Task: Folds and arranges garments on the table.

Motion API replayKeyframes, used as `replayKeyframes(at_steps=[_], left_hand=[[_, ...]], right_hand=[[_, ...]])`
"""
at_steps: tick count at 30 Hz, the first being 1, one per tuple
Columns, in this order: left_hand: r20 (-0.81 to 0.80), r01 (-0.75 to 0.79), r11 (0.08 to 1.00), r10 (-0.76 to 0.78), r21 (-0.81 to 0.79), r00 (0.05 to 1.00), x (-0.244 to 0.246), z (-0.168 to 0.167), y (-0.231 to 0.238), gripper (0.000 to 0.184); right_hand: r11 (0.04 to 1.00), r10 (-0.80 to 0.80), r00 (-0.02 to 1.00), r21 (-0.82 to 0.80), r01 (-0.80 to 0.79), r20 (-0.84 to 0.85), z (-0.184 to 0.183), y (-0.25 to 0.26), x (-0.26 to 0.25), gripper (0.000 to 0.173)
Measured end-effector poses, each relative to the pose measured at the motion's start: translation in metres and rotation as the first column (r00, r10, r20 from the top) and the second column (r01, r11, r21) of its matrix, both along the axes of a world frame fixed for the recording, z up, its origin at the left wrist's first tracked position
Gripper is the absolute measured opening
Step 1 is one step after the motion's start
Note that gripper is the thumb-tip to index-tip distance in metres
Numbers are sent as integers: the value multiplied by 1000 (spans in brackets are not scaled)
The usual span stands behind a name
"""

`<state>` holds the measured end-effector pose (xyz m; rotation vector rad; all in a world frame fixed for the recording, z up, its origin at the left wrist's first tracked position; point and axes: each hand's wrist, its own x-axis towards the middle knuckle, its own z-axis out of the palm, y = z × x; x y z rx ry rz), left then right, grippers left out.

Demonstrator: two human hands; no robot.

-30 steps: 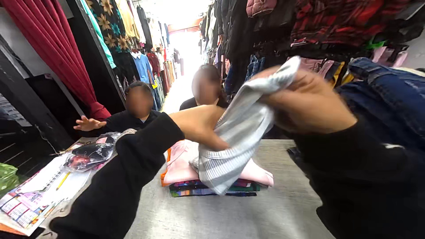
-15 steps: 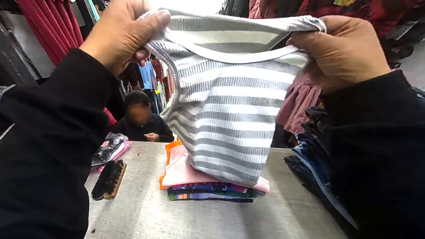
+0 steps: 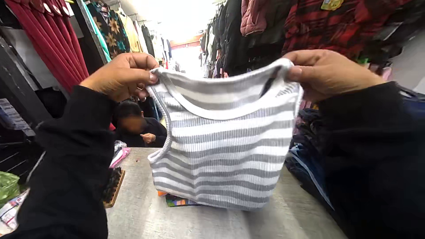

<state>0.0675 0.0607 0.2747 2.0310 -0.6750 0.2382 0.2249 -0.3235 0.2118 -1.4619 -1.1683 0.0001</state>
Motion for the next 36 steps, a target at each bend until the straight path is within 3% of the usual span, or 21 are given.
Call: replayKeyframes(at_steps=[3, 5, 6, 8, 11, 14, 16, 19, 21, 23, 25, 28, 30, 31, 33, 34, 36], left_hand=[[-71, -211, 943, 200, -259, 977, 37, -37, -3, 13], [-186, -401, 843, 357, -358, 915, 63, -83, 0, 16], [-249, -495, 798, 431, -344, 867, 72, -111, 1, 28], [-378, -640, 758, 559, -128, 738, 70, -165, 3, 47], [-488, -600, 777, 605, 189, 630, 38, -234, 2, 44], [-575, -547, 805, 566, 230, 591, -4, -266, 0, 40], [-615, -527, 822, 534, 216, 581, -19, -279, 1, 35], [-656, -540, 842, 412, 8, 633, -30, -284, 4, 16], [-624, -565, 802, 343, -195, 702, -36, -281, 1, 14], [-497, -598, 746, 415, -294, 762, -41, -276, -4, 16], [-293, -644, 712, 576, -278, 763, -42, -272, -7, 14], [-108, -649, 713, 647, -265, 755, -41, -259, -14, 13], [-136, -623, 719, 615, -308, 777, -41, -252, -20, 17], [-152, -608, 716, 597, -342, 788, -42, -250, -22, 20], [-142, -580, 697, 581, -423, 802, -42, -243, -29, 20], [-124, -562, 685, 578, -464, 807, -41, -238, -32, 19], [-76, -531, 650, 592, -544, 802, -39, -230, -37, 17]], right_hand=[[976, -119, 948, 142, 167, -294, -32, 34, 16, 14], [956, -218, 875, 84, 280, -433, -75, 47, 31, 16], [950, -275, 839, 5, 314, -469, -101, 48, 33, 26], [911, -412, 792, -222, 347, -451, -153, 43, 26, 38], [770, -575, 750, -527, 360, -327, -209, 20, 9, 33], [589, -605, 762, -774, 233, -231, -216, 2, -4, 45], [531, -579, 782, -834, 148, -230, -208, 2, -11, 50], [670, -506, 808, -727, 147, -303, -203, 3, -18, 25], [782, -494, 808, -570, 253, -320, -205, 2, -20, 23], [824, -525, 823, -373, 427, -218, -210, -3, -16, 24], [826, -550, 823, -236, 512, -139, -211, -5, -13, 16], [824, -554, 815, -255, 507, -170, -204, -1, -21, 13], [826, -561, 780, -249, 505, -277, -199, 5, -26, 16], [847, -528, 763, -166, 506, -373, -197, 7, -28, 17], [886, -309, 768, 123, 446, -561, -190, 11, -31, 19], [898, -145, 806, 267, 351, -574, -189, 10, -31, 24], [944, 52, 860, 306, 124, -508, -191, 10, -35, 69]])
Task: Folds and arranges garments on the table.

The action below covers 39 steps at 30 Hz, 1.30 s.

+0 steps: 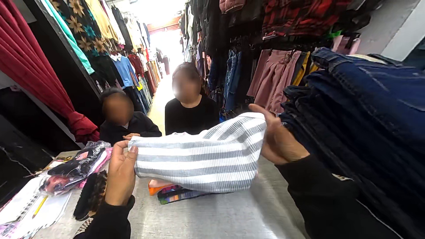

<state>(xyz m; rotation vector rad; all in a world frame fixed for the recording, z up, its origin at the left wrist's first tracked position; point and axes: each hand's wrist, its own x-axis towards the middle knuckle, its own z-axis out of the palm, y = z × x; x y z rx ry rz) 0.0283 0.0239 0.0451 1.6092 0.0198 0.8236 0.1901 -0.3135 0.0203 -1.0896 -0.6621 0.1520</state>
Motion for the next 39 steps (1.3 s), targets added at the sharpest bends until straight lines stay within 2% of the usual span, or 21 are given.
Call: replayKeyframes(at_steps=[1, 3, 5, 8, 9, 12, 13, 14, 15, 16, 19, 22, 23, 25, 27, 28, 30, 33, 35, 36, 39], left_hand=[[36, -13, 1000, 14, -18, 999, 2, 2, -1, 17], [102, -31, 999, 35, -39, 994, 7, 5, 0, 25], [158, 3, 999, 4, -40, 987, 5, 10, 6, 34], [216, 57, 997, -45, -48, 975, -10, 29, 12, 27], [226, 79, 996, -67, -45, 972, -16, 38, 13, 27], [216, 275, 961, -270, 8, 938, -41, 68, 23, 27], [196, 360, 930, -366, 66, 910, -49, 78, 27, 35], [155, 403, 902, -425, 152, 892, -55, 89, 30, 51], [128, 392, 897, -421, 203, 898, -59, 98, 28, 64], [122, 352, 909, -384, 225, 915, -60, 103, 26, 69], [87, 140, 946, -172, 291, 981, -49, 102, 35, 50], [27, 45, 946, -57, 321, 998, -22, 103, 46, 35], [39, 39, 941, -55, 338, 998, -13, 106, 49, 29], [128, 6, 937, -54, 349, 990, 3, 115, 50, 16], [251, -105, 940, 21, 325, 968, 13, 118, 44, 12], [279, -160, 930, 66, 331, 958, 15, 113, 41, 12], [192, -166, 907, 97, 386, 977, 11, 87, 39, 42], [-151, 0, 929, 61, 370, 987, 8, 6, 45, 72], [-403, 124, 957, -9, 262, 915, 3, -49, 45, 68], [-486, 159, 973, -59, 167, 872, 1, -65, 43, 63], [-528, 137, 982, -186, -130, 829, 6, -75, 42, 42]], right_hand=[[996, 41, 999, -85, -40, 8, -4, 5, -4, 85], [969, 54, 998, -241, -55, -11, -11, 13, -13, 94], [968, -12, 1000, -249, 16, 16, -8, 15, -13, 82], [934, -284, 957, -209, 290, 59, 24, 7, -21, 49], [926, -316, 945, -187, 328, 88, 36, 2, -24, 43], [983, -154, 962, -59, 171, 227, 66, -17, -35, 45], [999, -41, 953, -17, 49, 301, 74, -23, -38, 50], [999, 39, 933, 17, -48, 357, 83, -27, -41, 53], [996, 64, 920, 37, -84, 386, 91, -29, -43, 54], [998, 44, 917, 21, -57, 396, 97, -32, -44, 54], [949, -197, 897, -151, 275, 396, 98, -32, -39, 52], [833, -345, 827, -262, 488, 445, 93, -26, -15, 27], [808, -390, 792, -238, 540, 470, 95, -22, -8, 30], [797, -483, 713, -82, 598, 508, 106, -13, 2, 33], [818, -503, 666, 56, 572, 550, 116, -8, 6, 35], [825, -499, 663, 72, 560, 558, 115, -7, 6, 43], [826, -488, 712, 4, 564, 505, 95, -6, 2, 61], [761, -498, 806, -282, 583, 321, 18, -10, -11, 71], [683, -463, 867, -550, 481, 183, -35, -16, -21, 69], [652, -437, 893, -646, 397, 108, -50, -18, -24, 68], [618, -427, 902, -749, 239, -64, -45, -19, -27, 47]])
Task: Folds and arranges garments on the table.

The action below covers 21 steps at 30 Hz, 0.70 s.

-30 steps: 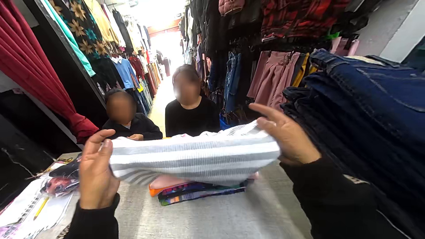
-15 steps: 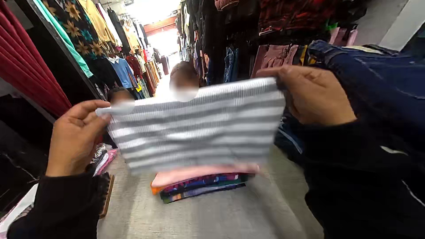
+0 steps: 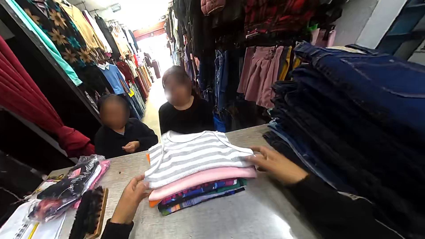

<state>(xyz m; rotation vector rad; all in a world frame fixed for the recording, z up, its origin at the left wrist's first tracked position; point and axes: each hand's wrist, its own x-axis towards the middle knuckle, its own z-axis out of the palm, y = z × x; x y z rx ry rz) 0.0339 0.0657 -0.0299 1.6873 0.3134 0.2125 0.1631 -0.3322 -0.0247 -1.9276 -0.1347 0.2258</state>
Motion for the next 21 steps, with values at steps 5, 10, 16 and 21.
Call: replayKeyframes(at_steps=[5, 10, 16, 21], left_hand=[[74, -84, 987, 95, -139, 993, 22, 18, -3, 12], [326, -27, 922, 164, -386, 931, 12, 34, 9, 23], [24, -15, 1000, 15, -6, 1000, -8, -6, 4, 16], [206, -195, 720, 74, 666, 976, -15, -6, 5, 34]], right_hand=[[989, -77, 996, 126, 72, 34, 3, 13, 18, 21], [802, -192, 981, 574, 166, -16, 8, 9, 11, 16], [1000, 16, 996, -23, -14, 93, -15, -3, 2, 18], [991, -1, 893, -119, 61, 451, -26, -11, -4, 29]])
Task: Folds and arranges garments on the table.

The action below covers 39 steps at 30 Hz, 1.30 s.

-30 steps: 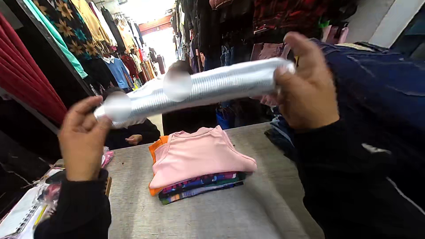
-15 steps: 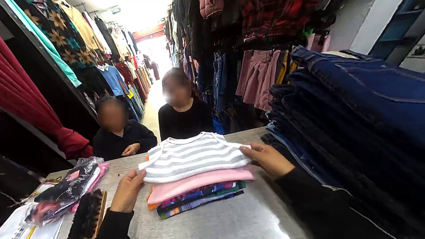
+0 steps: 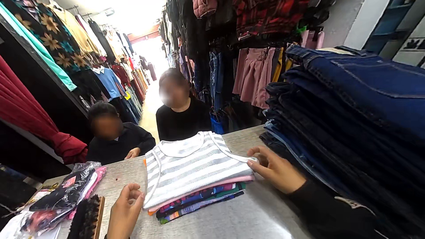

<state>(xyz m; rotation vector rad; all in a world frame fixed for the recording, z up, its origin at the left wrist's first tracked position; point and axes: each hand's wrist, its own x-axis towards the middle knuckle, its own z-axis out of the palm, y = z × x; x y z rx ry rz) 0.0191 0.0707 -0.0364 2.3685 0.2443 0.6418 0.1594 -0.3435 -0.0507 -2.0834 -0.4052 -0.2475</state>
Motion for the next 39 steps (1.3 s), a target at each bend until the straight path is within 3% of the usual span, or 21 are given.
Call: replayKeyframes(at_steps=[2, 5, 7, 9, 11, 16, 20, 23, 25, 28, 31, 33, 35, 37, 39], left_hand=[[118, 76, 965, -108, 250, 987, -5, 5, -8, 35], [176, 243, 896, -325, 371, 929, -2, 20, -35, 37], [151, 337, 835, -437, 435, 887, 9, 22, -51, 43], [81, 410, 782, -500, 470, 862, 26, 15, -58, 49], [48, 447, 758, -530, 476, 847, 38, 6, -58, 44], [53, 495, 755, -568, 429, 821, 36, 14, -47, 35], [-16, 525, 767, -560, 368, 828, 26, 22, -33, 33], [-43, 466, 772, -499, 432, 866, 29, 30, -20, 36], [46, 365, 769, -454, 525, 890, 47, 49, -9, 33], [221, 162, 782, -358, 601, 907, 74, 104, 2, 27], [386, 7, 795, -303, 607, 871, 72, 148, 4, 29], [393, 16, 780, -333, 625, 857, 53, 139, 5, 30], [286, 119, 760, -379, 639, 880, 30, 103, -1, 29], [79, 303, 775, -412, 554, 908, 13, 55, -7, 28], [-98, 445, 786, -450, 429, 888, 4, 20, -7, 33]], right_hand=[[992, 120, 976, -45, -114, 182, -5, -5, -3, 45], [938, 333, 918, -173, -299, 215, -9, -4, -4, 60], [943, 317, 904, -199, -267, 286, -16, 0, 0, 43], [973, 202, 912, -177, -147, 358, -10, 2, 3, 24], [986, 131, 912, -147, -79, 389, 2, 2, 3, 19], [983, 185, 934, -71, -172, 306, 7, -3, 4, 22], [959, 283, 959, 11, -283, -31, 22, -6, -3, 24], [959, 278, 950, -16, -283, -142, 34, -2, 4, 20], [977, 213, 976, -13, -214, -47, 45, 9, 23, 18], [972, 29, 991, 230, -58, 128, 76, 33, 61, 19], [903, -80, 959, 427, -46, 272, 118, 42, 65, 17], [915, -82, 917, 394, -86, 391, 117, 34, 51, 17], [966, -48, 889, 248, -75, 456, 90, 22, 33, 18], [998, 32, 914, 39, -52, 405, 48, 8, 15, 18], [985, 156, 964, -112, -135, 213, 14, -3, 3, 20]])
